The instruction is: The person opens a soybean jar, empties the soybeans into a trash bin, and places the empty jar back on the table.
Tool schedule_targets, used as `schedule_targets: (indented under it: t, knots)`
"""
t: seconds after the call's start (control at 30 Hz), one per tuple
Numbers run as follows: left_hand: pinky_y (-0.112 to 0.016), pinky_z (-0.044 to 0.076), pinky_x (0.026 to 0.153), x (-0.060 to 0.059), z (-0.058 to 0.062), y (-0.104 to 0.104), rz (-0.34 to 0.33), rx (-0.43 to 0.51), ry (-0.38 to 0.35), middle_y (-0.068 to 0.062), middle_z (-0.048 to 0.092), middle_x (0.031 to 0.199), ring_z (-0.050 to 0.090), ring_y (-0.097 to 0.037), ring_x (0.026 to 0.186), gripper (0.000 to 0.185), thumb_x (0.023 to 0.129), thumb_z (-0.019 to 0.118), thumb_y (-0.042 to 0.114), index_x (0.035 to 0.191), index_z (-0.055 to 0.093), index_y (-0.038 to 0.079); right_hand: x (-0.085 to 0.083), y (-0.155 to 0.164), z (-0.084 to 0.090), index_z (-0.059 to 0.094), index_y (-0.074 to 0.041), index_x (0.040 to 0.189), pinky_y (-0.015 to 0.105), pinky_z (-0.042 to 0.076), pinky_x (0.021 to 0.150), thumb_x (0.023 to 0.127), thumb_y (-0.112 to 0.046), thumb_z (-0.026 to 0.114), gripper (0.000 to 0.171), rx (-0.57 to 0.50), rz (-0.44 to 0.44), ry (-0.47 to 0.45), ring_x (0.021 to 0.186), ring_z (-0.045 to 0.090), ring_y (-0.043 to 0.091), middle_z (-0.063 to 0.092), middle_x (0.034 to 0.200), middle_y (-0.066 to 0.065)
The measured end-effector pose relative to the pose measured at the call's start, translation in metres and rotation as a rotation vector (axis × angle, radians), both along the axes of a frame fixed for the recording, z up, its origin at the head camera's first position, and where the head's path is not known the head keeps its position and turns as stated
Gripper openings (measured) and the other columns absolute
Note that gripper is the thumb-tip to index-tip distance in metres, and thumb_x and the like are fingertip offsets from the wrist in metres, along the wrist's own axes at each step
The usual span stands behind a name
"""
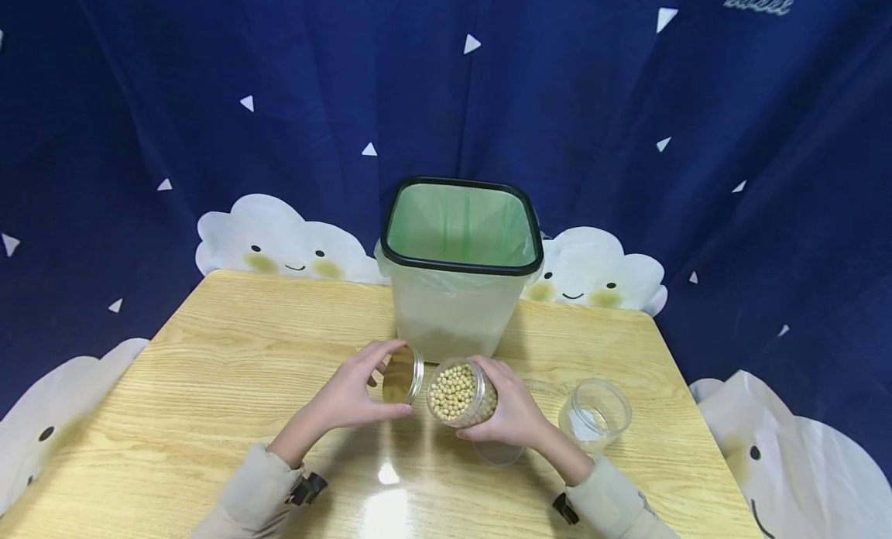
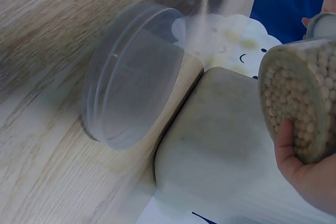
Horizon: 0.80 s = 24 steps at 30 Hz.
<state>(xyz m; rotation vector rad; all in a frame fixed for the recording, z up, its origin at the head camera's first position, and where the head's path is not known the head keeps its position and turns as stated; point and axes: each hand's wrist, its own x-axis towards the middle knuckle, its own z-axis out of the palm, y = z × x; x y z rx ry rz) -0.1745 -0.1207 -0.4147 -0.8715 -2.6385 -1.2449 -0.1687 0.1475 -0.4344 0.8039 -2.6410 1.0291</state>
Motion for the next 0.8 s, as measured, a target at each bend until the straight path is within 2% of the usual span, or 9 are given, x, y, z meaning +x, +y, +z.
schedule_targets:
  t: [0.13, 0.3, 0.43, 0.63, 0.8]
  knots:
    - [-0.034, 0.05, 0.067, 0.001, -0.007, -0.015, 0.055, -0.009, -0.001, -0.001, 0.052, 0.117, 0.053, -0.014, 0.087, 0.083, 0.064, 0.08, 0.039, 0.135, 0.042, 0.017, 0.001, 0.002, 0.001, 0.049, -0.013, 0.125, 0.047, 0.045, 0.084, 0.043, -0.037, 0.087, 0.094, 0.0, 0.004, -0.001, 0.104, 0.052, 0.021, 0.056, 0.118, 0.004]
    - [-0.036, 0.049, 0.068, 0.005, -0.018, -0.032, 0.135, -0.057, 0.0, -0.004, 0.049, 0.125, 0.053, -0.015, 0.089, 0.083, 0.065, 0.078, 0.044, 0.135, 0.041, 0.017, 0.003, 0.004, 0.002, 0.05, -0.013, 0.125, 0.047, 0.044, 0.085, 0.043, -0.036, 0.087, 0.094, -0.02, 0.015, 0.003, 0.105, 0.052, 0.021, 0.056, 0.117, 0.005]
    - [-0.036, 0.048, 0.068, 0.007, -0.028, -0.044, 0.174, -0.069, -0.02, -0.005, 0.048, 0.126, 0.053, -0.017, 0.091, 0.083, 0.065, 0.079, 0.04, 0.135, 0.041, 0.015, 0.004, 0.006, 0.002, 0.049, -0.012, 0.126, 0.048, 0.044, 0.086, 0.043, -0.035, 0.088, 0.094, -0.035, 0.013, -0.008, 0.107, 0.051, 0.023, 0.055, 0.119, 0.006]
    - [-0.03, 0.047, 0.065, 0.006, -0.042, -0.061, 0.236, -0.099, -0.066, -0.002, 0.049, 0.122, 0.051, -0.018, 0.092, 0.087, 0.062, 0.081, 0.04, 0.135, 0.042, 0.015, 0.005, 0.008, 0.001, 0.048, -0.01, 0.127, 0.05, 0.043, 0.086, 0.044, -0.035, 0.088, 0.095, -0.048, 0.005, -0.015, 0.108, 0.051, 0.027, 0.054, 0.12, 0.009]
    - [-0.031, 0.046, 0.065, 0.005, -0.053, -0.073, 0.259, -0.108, -0.091, -0.005, 0.052, 0.114, 0.05, -0.02, 0.088, 0.087, 0.06, 0.083, 0.039, 0.132, 0.045, 0.009, 0.007, 0.011, 0.002, 0.047, -0.013, 0.127, 0.05, 0.043, 0.085, 0.045, -0.034, 0.088, 0.094, -0.078, 0.005, -0.021, 0.106, 0.052, 0.028, 0.054, 0.119, 0.008]
